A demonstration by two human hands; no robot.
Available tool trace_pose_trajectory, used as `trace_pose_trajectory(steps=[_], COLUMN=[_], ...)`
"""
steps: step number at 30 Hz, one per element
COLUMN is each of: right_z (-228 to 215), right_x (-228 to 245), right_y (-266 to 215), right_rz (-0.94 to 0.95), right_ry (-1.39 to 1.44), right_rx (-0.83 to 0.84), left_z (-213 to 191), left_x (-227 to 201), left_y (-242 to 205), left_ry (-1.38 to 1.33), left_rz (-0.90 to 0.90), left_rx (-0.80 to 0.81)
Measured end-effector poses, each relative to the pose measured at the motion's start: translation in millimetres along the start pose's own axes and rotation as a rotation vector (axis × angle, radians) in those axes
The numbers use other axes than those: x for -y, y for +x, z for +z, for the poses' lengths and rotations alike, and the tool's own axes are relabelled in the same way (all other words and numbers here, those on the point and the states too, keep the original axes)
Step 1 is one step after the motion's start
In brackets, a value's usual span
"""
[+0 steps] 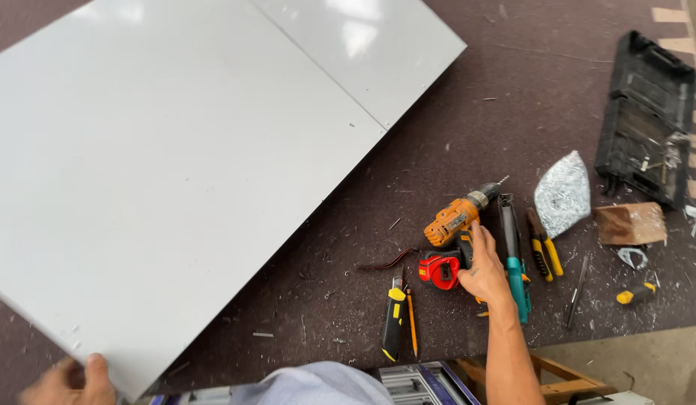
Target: The person uses a power drill to drive screws into the edges of two white rectangular panels resting on a workbench. They then use a manual crimping tool to secure metal fasteners along the panel seams and edges. The person repeatedly repositions the panels to access different attachment points.
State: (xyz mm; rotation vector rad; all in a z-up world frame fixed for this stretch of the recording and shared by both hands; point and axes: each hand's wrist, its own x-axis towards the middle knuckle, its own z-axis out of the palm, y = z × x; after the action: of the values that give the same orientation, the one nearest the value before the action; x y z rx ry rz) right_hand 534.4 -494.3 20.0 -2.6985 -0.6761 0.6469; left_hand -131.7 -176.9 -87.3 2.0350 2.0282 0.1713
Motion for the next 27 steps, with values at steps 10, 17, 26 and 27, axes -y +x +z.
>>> trace_pose_trajectory(steps=[10, 17, 26, 27], right_z=[8.0, -85.3, -76.1, -76.9], right_x=[-46.9, 25.7, 159.3, 169.0], right_y=[36.9, 1.4, 29.5, 31.1], right_rz=[-0.359, -0.235, -0.457, -0.466], right_ry=[0.649, 0.889, 0.588, 0.505], right_rx=[-0.008, 0.113, 0.454, 0.456], left_z=[-32.4, 44.7, 84.3, 84.8], left_x=[-293.2, -370.0, -356.9, -357.9], left_y=[-72.6, -45.0, -33.0, -32.0], left_ry=[-0.364, 0.037, 0.148, 0.174], left_rz=[0.591, 0.856, 0.872, 0.872], left_rx=[-0.024, -0.058, -0.054, -0.073])
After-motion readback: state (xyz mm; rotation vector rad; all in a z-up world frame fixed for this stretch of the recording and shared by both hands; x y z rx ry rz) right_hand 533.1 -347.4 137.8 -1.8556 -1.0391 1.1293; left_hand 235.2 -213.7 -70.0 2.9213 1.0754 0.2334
